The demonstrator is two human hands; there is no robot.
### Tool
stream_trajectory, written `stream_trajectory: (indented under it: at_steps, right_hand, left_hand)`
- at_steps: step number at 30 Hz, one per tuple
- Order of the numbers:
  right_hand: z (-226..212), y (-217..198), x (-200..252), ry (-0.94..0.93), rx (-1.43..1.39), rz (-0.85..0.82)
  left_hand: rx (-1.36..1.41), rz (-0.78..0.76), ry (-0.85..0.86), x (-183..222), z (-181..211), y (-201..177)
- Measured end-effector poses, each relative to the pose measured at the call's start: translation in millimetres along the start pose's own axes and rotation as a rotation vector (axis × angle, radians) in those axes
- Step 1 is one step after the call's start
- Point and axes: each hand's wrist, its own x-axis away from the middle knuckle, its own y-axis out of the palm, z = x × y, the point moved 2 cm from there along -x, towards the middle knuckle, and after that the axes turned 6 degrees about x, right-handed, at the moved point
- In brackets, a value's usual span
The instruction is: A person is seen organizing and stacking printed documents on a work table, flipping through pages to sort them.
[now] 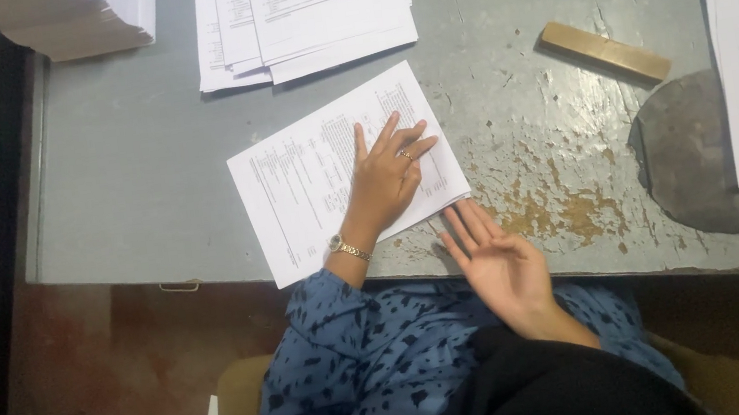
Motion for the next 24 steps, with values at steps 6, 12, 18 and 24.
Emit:
stream_trajectory:
  at_steps: [6,12,18,24]
  right_hand:
    - [-49,-4,7,-0.230,0.589,0.049]
    - [-112,12,-120,-1.199,1.797,-0.187]
    - [-97,40,-200,-1.117,2.143,-0.338]
    - [-101,41,-186,-1.018,2.227,-0.421]
  left_hand:
    - [-0.023,-0.012,-0.015,-1,0,0]
    - [-0.047,-0.015,0.000,-1,7,-5]
    - [-0.077,-0.027,0.035,-1,-4,0]
    - [-0.059,0.027,0.014,-3,-6,4]
